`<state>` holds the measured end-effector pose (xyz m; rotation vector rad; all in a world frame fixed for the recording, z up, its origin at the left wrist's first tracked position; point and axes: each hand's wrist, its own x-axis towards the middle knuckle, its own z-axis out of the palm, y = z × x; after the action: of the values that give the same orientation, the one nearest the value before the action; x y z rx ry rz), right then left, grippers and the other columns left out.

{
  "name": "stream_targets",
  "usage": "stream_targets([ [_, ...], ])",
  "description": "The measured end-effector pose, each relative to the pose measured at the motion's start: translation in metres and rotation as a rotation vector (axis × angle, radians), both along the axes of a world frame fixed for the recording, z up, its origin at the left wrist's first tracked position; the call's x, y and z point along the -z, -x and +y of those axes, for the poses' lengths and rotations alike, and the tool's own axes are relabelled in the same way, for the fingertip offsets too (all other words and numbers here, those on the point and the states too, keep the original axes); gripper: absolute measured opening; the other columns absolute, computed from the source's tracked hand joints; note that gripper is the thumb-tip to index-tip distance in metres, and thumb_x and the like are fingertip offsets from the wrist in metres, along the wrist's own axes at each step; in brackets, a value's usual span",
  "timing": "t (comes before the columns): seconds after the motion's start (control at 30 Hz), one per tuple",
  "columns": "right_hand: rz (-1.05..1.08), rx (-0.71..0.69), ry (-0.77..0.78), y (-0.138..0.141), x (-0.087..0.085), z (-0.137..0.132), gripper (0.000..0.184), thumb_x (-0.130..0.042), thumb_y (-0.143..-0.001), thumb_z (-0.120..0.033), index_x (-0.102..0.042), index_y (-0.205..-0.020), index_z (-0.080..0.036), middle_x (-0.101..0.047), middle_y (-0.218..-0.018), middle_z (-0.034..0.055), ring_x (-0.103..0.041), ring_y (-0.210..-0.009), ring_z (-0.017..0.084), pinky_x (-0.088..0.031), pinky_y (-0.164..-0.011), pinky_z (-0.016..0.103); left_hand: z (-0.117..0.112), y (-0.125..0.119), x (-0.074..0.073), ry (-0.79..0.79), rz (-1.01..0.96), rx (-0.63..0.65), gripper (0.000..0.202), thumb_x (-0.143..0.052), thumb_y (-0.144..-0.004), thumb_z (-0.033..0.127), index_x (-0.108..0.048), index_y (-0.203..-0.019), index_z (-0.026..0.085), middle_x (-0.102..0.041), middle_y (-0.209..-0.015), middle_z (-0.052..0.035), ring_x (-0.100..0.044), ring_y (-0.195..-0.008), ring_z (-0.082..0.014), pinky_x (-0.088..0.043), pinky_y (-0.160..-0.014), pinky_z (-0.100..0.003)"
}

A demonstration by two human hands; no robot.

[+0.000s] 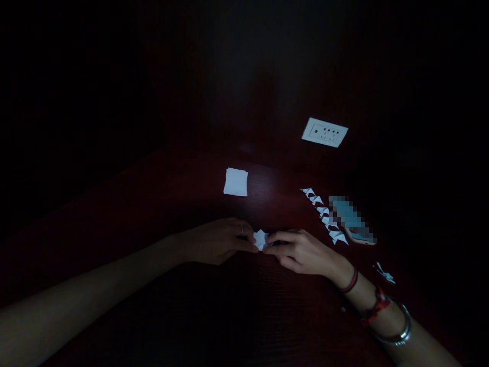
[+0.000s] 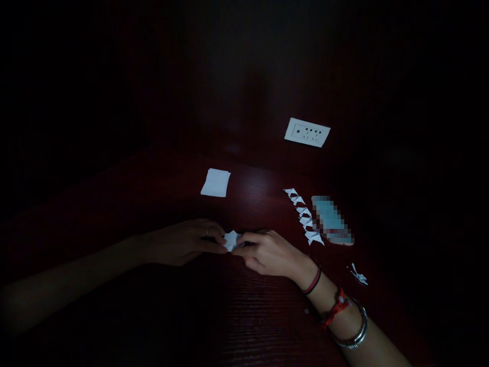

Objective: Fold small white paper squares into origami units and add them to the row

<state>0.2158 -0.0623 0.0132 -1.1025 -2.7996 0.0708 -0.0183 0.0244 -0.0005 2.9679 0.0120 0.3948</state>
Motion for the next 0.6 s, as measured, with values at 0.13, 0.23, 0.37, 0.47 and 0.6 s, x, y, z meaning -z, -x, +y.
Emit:
stream_targets([
  [0.13, 0.024, -0.023, 0.037, -0.0035, -0.0001, 0.0009, 0.033, -0.041, -0.082, -0.017, -0.054, -0.112, -0.022, -0.054, -0.115, 0.0025, -0.054, -0.098, 0.016, -0.045, -0.085, 0.032, 0.0008, 0.0016, 0.0034, 0.002, -0.026, 0.013, 0.044, -0.041, -0.078, 0.002, -0.050, -0.115, 0.024, -0.052, -0.110, -0.0045, -0.041, -0.109, -0.0192, -0.035, -0.093, -0.038],
  [0.23, 0.056, -0.016, 0.055, -0.0052, 0.0001, 0.0005, 0.034, -0.041, -0.081, -0.016, -0.055, -0.112, -0.021, -0.054, -0.116, 0.0024, -0.054, -0.099, 0.016, -0.043, -0.087, 0.032, 0.0007, 0.0020, 0.0042, 0.004, -0.035, 0.010, 0.045, -0.041, -0.078, 0.001, -0.050, -0.115, 0.024, -0.052, -0.109, -0.0049, -0.042, -0.108, -0.0191, -0.035, -0.092, -0.037],
  [0.37, 0.140, -0.015, 0.088, -0.0060, 0.0019, 0.0011, 0.036, -0.039, -0.081, -0.013, -0.054, -0.113, -0.019, -0.054, -0.115, 0.0030, -0.054, -0.099, 0.014, -0.042, -0.088, 0.029, 0.0006, 0.0013, 0.0036, 0.006, -0.036, 0.010, 0.045, -0.042, -0.077, 0.002, -0.050, -0.116, 0.024, -0.051, -0.108, -0.0048, -0.042, -0.107, -0.0190, -0.036, -0.092, -0.037],
  [0.47, 0.175, 0.002, 0.107, -0.0044, 0.0028, 0.0025, 0.039, -0.039, -0.081, -0.012, -0.051, -0.117, -0.019, -0.055, -0.110, 0.0037, -0.055, -0.094, 0.013, -0.044, -0.084, 0.027, 0.0004, 0.0012, 0.0023, 0.000, -0.020, 0.001, 0.045, -0.042, -0.077, 0.002, -0.050, -0.115, 0.025, -0.051, -0.108, -0.0047, -0.042, -0.106, -0.0185, -0.036, -0.092, -0.036],
  [0.6, 0.163, 0.022, 0.103, -0.0017, 0.0029, 0.0038, 0.036, -0.040, -0.082, -0.015, -0.053, -0.115, -0.022, -0.054, -0.108, 0.0032, -0.055, -0.091, 0.014, -0.045, -0.081, 0.028, 0.0001, 0.0015, 0.0012, -0.002, -0.005, -0.010, 0.045, -0.041, -0.077, 0.003, -0.051, -0.115, 0.025, -0.051, -0.109, -0.0052, -0.042, -0.107, -0.0194, -0.036, -0.092, -0.037],
])
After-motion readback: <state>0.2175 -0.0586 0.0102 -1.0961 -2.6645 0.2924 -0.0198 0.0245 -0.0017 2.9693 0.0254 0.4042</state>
